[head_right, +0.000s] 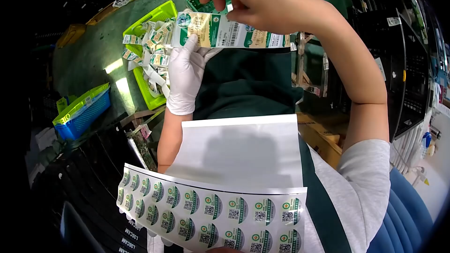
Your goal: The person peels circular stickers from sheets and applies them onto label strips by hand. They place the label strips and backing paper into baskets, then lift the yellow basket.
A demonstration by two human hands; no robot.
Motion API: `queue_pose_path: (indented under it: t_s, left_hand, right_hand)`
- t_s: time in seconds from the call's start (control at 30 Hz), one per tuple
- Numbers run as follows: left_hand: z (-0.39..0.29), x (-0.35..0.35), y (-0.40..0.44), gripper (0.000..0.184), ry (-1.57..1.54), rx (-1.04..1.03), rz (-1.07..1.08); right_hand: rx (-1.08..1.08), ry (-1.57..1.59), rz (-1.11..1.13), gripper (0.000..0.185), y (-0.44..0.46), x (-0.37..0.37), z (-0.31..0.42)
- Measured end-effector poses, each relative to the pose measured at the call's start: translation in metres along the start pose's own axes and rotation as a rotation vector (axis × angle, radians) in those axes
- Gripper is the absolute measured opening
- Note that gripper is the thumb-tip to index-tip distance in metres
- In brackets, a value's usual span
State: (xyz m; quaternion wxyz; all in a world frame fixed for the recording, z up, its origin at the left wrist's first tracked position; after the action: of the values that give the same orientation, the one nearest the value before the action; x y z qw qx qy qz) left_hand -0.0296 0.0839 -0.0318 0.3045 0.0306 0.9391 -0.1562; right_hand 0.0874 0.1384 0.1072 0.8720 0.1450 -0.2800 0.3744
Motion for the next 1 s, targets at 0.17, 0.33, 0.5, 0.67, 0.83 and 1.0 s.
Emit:
queue_pose_path:
  t_s: [0.17, 0.33, 0.5, 0.67, 0.83, 1.0]
  left_hand:
    - [-0.002, -0.002, 0.001, 0.031, 0.052, -0.011, -0.006]
    - [-0.002, -0.003, 0.0, 0.031, 0.068, -0.007, -0.021]
    - [-0.008, 0.0, 0.0, 0.035, 0.081, -0.059, 0.031]
    - [-0.014, 0.006, 0.001, 0.038, 0.12, -0.07, 0.019]
    - [-0.048, 0.051, 0.008, 0.033, 0.001, -0.126, -0.163]
    - [-0.087, 0.048, 0.004, 0.052, -0.474, -0.13, 0.173]
  right_hand:
    - [0.001, -0.155, 0.114, 0.041, 0.0, -0.025, -0.015]
    - [0.11, -0.335, 0.077, 0.035, 0.009, -0.033, -0.015]
    - [0.195, -0.416, -0.225, 0.029, 0.014, -0.001, 0.0]
    - [-0.141, -0.107, 0.174, 0.027, 0.009, -0.002, -0.029]
    - [-0.269, 0.015, 0.272, 0.033, -0.026, -0.04, -0.068]
    - [-0.418, 0.325, 0.352, 0.027, -0.054, -0.041, -0.053]
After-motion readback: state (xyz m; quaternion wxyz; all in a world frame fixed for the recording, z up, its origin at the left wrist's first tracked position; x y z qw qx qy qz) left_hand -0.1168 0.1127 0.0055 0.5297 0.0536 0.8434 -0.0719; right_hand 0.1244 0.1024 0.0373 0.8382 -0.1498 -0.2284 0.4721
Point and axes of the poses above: each hand's wrist, its own y-axis towards the middle knuckle, its own x-axis out of the back of the hand, z = x × y, the point moved 8 cm from there along y, towards the middle knuckle, and after that the axes turned 8 degrees about y, right-handed, at the moved point
